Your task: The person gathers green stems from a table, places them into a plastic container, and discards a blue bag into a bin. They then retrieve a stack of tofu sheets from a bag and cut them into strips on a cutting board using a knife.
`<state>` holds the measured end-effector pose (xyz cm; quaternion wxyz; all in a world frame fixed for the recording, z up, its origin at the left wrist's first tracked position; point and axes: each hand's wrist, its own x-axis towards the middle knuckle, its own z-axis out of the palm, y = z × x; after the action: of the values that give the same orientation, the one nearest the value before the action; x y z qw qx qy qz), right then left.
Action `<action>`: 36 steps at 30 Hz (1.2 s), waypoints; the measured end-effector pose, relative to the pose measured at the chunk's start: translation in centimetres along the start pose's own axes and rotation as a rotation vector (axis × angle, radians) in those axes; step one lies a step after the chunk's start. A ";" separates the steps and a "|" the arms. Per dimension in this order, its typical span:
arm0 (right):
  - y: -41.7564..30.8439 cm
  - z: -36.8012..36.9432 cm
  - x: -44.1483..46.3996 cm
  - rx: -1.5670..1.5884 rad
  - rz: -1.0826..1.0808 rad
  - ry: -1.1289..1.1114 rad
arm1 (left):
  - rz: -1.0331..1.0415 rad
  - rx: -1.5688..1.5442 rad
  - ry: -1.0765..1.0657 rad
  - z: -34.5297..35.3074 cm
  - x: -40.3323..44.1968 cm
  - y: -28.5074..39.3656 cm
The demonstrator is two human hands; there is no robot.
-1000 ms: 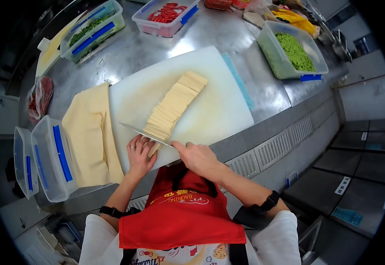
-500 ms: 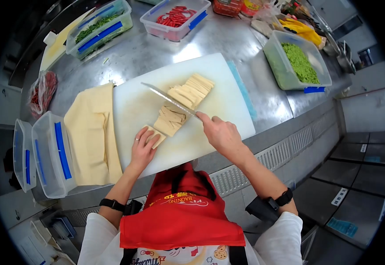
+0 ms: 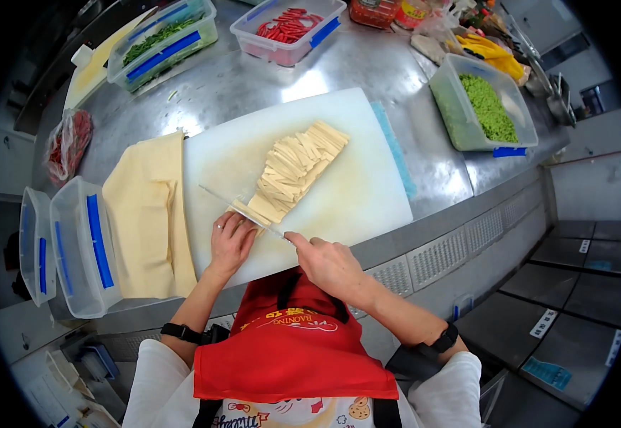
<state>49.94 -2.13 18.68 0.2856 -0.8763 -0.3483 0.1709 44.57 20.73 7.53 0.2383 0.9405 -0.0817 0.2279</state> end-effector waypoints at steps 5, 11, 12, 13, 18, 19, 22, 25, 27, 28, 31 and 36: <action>-0.4 -0.3 0.0 -0.016 0.017 -0.060 | 0.000 -0.024 0.006 0.1 0.1 -0.1; -0.3 3.0 1.9 -0.040 0.050 -0.051 | 0.013 -0.076 0.015 0.5 -0.3 -0.8; 0.1 2.8 2.0 -0.009 0.043 -0.053 | 0.018 -0.083 0.016 0.3 -0.3 -0.6; 0.6 2.5 2.2 0.024 0.039 -0.054 | -0.004 -0.107 -0.003 -0.1 -0.5 -0.3; -0.2 -0.4 1.0 0.009 0.034 -0.072 | -0.015 -0.098 -0.036 -0.1 -0.8 -0.9; -0.5 -0.8 0.7 -0.009 0.030 -0.084 | -0.002 -0.073 -0.026 -0.1 -1.0 -1.0; -0.9 -1.3 0.1 -0.038 0.038 -0.121 | 0.020 -0.008 -0.009 -0.1 -1.0 -1.0; -1.0 -1.3 -0.3 -0.034 0.046 -0.140 | 0.000 0.009 -0.013 -0.2 -1.0 -0.9; -1.1 -1.3 -0.3 -0.024 0.064 -0.163 | -0.008 -0.008 -0.007 -0.2 -0.9 -0.9; -1.4 -1.5 -0.2 -0.019 0.081 -0.184 | -0.006 -0.018 -0.005 -0.1 -1.0 -1.0; -1.4 -0.3 0.3 -0.034 0.119 -0.203 | -0.003 -0.047 0.002 0.1 -1.2 -1.2; 0.1 2.5 1.2 -0.042 0.066 -0.125 | -0.006 -0.073 0.023 0.2 -1.1 -1.2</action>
<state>49.62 -0.37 16.55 0.2389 -0.8809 -0.3397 0.2272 44.01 21.70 6.37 0.2741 0.9288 -0.0842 0.2348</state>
